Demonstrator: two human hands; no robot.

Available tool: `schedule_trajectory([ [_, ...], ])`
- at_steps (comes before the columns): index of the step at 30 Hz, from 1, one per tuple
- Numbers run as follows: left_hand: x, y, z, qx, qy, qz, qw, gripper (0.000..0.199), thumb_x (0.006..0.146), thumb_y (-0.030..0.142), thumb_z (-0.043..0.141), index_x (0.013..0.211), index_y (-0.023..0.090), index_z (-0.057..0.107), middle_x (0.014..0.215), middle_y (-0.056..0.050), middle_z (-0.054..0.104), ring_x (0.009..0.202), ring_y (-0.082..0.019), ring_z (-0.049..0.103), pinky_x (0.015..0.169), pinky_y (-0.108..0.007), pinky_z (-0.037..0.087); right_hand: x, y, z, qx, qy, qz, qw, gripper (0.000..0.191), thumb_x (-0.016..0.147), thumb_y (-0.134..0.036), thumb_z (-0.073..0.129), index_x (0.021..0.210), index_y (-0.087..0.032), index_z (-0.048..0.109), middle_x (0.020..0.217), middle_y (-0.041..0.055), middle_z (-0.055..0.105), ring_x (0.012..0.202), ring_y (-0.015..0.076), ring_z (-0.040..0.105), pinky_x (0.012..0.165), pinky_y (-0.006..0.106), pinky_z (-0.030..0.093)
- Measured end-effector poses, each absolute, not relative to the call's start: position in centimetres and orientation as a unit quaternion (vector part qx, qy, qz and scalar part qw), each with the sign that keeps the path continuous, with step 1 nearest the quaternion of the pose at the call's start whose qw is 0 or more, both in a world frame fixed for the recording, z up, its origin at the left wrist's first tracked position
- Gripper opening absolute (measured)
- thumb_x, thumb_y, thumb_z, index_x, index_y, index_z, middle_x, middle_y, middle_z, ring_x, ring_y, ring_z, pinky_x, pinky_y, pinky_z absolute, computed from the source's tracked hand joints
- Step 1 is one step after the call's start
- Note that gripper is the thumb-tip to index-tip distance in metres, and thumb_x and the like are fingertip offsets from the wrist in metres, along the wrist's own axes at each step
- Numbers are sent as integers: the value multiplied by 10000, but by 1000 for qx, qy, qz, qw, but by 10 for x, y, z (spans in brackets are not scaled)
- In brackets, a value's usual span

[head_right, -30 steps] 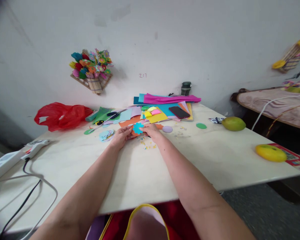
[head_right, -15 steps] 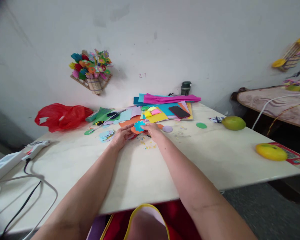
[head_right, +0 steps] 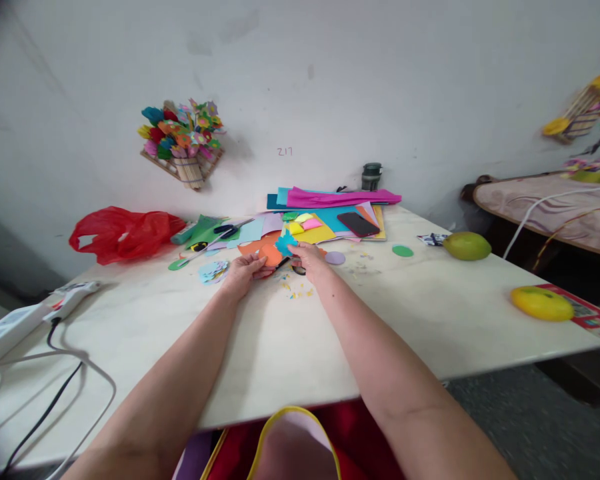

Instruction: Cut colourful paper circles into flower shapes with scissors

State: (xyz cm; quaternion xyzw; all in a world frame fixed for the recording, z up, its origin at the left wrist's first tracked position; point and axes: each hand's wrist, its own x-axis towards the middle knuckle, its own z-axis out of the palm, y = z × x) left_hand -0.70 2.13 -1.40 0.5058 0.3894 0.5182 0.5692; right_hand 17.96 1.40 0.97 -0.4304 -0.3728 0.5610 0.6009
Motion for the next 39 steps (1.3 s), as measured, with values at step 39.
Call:
schedule_trajectory([
  [39, -7, 15, -11, 536, 388, 478, 578, 494, 557, 530, 903, 726, 149, 637, 726, -89, 754, 699, -220, 743, 708, -315, 595, 163, 13, 3, -455, -560, 434, 541, 163, 656, -181, 775, 625, -187, 615, 539, -52, 564, 496, 101, 533, 501, 223, 431],
])
